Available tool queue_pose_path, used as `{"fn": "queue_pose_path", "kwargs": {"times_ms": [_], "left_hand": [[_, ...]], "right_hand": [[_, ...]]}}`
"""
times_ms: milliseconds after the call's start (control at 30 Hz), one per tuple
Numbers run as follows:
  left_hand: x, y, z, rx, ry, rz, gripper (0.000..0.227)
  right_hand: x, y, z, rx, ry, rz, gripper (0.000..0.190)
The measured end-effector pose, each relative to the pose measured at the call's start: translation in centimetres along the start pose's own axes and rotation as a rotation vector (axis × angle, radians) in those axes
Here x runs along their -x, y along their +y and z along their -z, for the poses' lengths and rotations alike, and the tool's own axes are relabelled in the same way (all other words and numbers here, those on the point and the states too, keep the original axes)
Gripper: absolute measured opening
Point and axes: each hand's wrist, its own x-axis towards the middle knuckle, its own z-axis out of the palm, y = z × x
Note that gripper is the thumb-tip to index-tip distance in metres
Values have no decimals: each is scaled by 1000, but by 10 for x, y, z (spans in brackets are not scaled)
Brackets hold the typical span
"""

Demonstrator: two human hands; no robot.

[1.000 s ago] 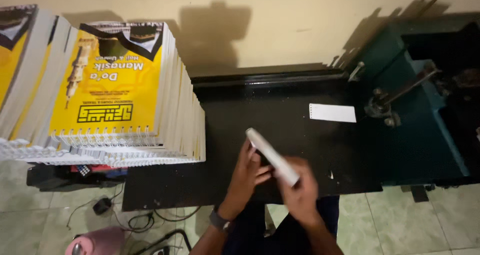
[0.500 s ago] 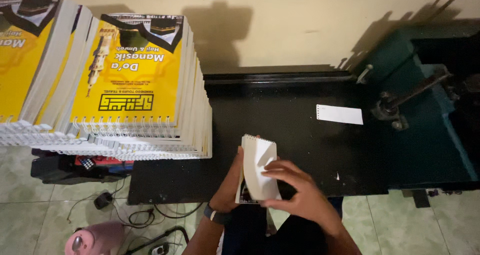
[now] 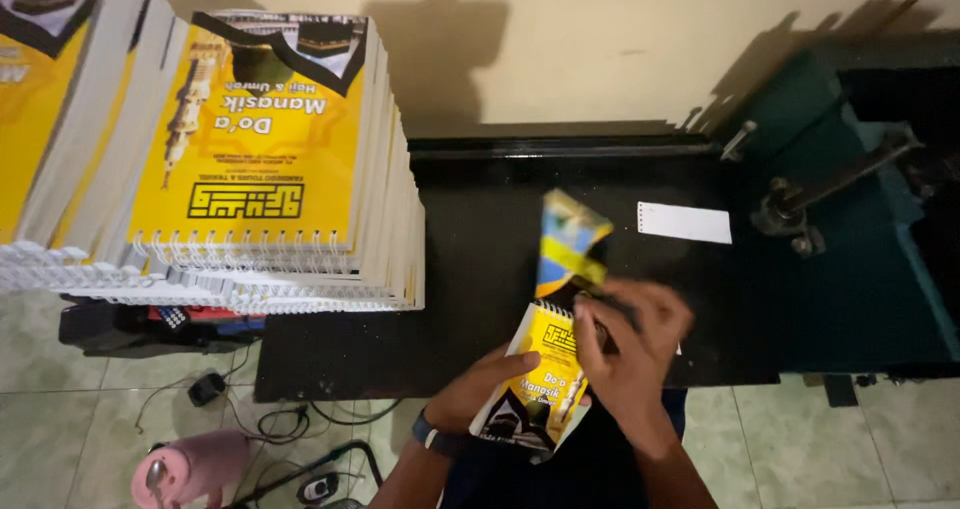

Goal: The person repeatedly picks up a stack of white paper sheets, folds them in half, and places a yellow spiral-bound booklet cover over them. They then place the assembled notebook onto a growing stack on the left side of the table.

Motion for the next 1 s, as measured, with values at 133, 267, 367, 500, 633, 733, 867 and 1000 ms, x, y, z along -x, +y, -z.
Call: {"fn": "queue_pose_path", "kwargs": {"times_ms": [133,267,367,500,633,733,867,1000], "left_hand": [[2,2,19,-133,69,7,53],[16,13,29,-824,-84,-219,84],[13,19,20,-587,-165,-411,96],[-9,-1,37,-178,-84,-489,94],[2,10,-18,-342,272,-543,83],[7,14,-22,-583,404,-644,62],[16,22,-23,-634,382,-573,67],[2,28,26,-581,382,-757,71]], "right_hand": [[4,3,15,-613,-405,-374,25],[0,23,32,-780,-575,-380,22],[17,40,30,-809,-387,-582,18],[19,22,18,-860,-42,-1033,19],[18,-1,20,-984,-372,-1072,53],[12,0,19,-1109,-654,-1001,49],[-18,-5,25,-982,-574,-1206,35],[-69,-12,30,-1137,-196,-1136,36]]}}
